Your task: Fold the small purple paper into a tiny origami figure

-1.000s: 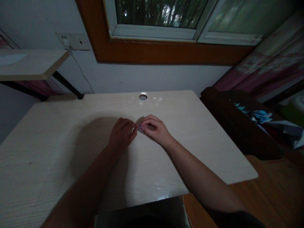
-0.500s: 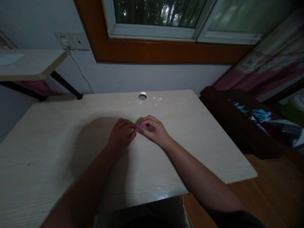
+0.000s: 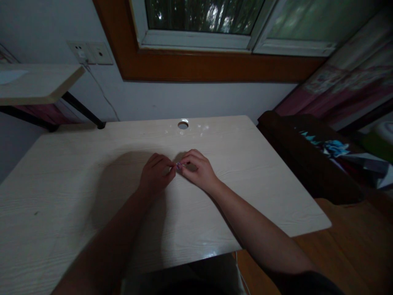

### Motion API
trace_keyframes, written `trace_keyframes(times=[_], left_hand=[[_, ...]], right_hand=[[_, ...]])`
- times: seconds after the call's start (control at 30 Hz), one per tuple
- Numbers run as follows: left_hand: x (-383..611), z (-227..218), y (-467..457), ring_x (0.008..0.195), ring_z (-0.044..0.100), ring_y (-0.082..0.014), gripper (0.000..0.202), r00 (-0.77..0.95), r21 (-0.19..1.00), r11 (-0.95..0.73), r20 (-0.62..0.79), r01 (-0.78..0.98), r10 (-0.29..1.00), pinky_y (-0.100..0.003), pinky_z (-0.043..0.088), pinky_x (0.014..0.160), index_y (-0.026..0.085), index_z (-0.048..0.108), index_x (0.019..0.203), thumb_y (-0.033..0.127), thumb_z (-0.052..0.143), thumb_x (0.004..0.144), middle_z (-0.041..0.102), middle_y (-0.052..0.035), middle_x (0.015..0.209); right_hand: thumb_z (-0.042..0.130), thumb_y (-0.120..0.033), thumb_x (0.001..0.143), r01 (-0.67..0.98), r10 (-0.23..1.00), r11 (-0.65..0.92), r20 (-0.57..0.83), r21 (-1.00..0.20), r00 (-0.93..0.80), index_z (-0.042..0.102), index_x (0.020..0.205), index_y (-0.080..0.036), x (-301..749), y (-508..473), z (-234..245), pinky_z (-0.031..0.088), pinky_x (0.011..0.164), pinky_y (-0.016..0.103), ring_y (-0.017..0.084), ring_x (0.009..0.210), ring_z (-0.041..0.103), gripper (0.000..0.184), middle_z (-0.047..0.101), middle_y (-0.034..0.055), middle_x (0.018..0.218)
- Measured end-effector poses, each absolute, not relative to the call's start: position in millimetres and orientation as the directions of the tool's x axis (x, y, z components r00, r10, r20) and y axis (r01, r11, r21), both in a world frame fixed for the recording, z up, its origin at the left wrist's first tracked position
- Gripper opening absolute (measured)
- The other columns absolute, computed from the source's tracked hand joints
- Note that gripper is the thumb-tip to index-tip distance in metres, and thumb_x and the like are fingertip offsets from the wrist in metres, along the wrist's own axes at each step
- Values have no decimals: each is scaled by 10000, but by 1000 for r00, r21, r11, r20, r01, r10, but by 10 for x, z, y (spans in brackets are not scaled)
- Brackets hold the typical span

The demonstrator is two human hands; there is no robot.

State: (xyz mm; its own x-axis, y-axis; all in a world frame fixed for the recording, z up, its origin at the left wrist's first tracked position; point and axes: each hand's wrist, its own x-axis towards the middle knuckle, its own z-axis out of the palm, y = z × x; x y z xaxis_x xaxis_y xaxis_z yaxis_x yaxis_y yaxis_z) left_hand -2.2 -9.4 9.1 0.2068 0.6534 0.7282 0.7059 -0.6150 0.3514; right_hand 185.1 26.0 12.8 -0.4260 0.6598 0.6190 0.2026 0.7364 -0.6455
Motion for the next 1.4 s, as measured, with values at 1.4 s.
trace_keyframes(times=[1.4], left_hand=[[-84,75,-111,830,588,-204,89,299,280,-586,650,761,699,-365,506,819,184,682,866,181,601,904,708,-66,873]], right_hand=[[636,-240,917,280,653,745,580,-605,-486,642,906,-222,1854,288,97,472,813,354,192,882,582,22,645,52,895]])
